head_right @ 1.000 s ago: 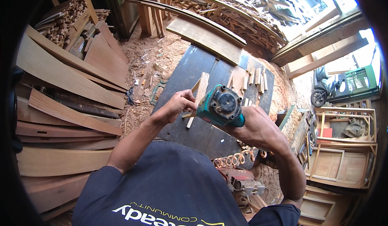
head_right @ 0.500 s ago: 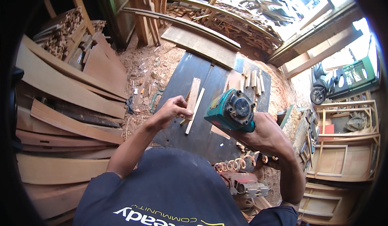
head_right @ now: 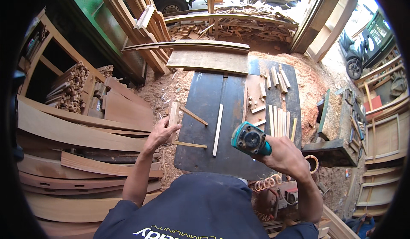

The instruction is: The person assembles small wooden frames by aligning thin wooden slats and fastening them with a pneumatic nail gun. They repeatedly pick up slats, position them into rectangular frames, and drive nails to secure the joints. The person also uses pliers to adjust or remove pieces and places completed frames onto a stack.

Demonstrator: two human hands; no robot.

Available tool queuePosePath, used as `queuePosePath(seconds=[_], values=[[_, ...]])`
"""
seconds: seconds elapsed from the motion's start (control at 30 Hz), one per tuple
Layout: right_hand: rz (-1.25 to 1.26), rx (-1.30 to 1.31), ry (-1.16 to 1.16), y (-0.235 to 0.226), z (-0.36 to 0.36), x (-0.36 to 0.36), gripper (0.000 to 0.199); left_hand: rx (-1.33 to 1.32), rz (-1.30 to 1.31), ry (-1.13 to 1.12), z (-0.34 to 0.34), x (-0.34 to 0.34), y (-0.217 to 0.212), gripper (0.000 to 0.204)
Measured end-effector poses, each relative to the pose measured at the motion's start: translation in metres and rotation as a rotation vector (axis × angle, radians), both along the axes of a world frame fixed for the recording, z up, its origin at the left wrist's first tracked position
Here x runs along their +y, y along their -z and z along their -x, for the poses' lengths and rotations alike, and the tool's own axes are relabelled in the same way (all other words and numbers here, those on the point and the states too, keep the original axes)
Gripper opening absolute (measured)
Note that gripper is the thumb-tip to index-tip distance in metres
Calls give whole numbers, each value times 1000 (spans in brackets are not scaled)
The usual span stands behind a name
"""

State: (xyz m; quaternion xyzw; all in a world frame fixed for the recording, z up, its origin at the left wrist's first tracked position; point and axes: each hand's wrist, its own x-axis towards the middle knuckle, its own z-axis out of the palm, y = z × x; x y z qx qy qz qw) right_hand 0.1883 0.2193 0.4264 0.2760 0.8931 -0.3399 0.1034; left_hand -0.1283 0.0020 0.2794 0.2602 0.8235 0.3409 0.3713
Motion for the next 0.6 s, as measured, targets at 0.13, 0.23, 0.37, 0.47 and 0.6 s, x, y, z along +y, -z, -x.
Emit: queuePosePath(seconds=[0.13,0.23,0.37,0.47,0.6], values=[[53,-1,60,29,-16,5,39,158,-31,19,7,8,-2,48],[91,3,87,37,-24,10,39,-64,-262,-57,6,14,-3,56],[93,-34,118,32,-27,17,39,160,-115,229,19,31,-17,61],[42,15,87,22,-22,22,38,287,65,371,27,44,-29,52],[23,59,73,6,-12,28,36,365,13,481,28,58,-30,48]])
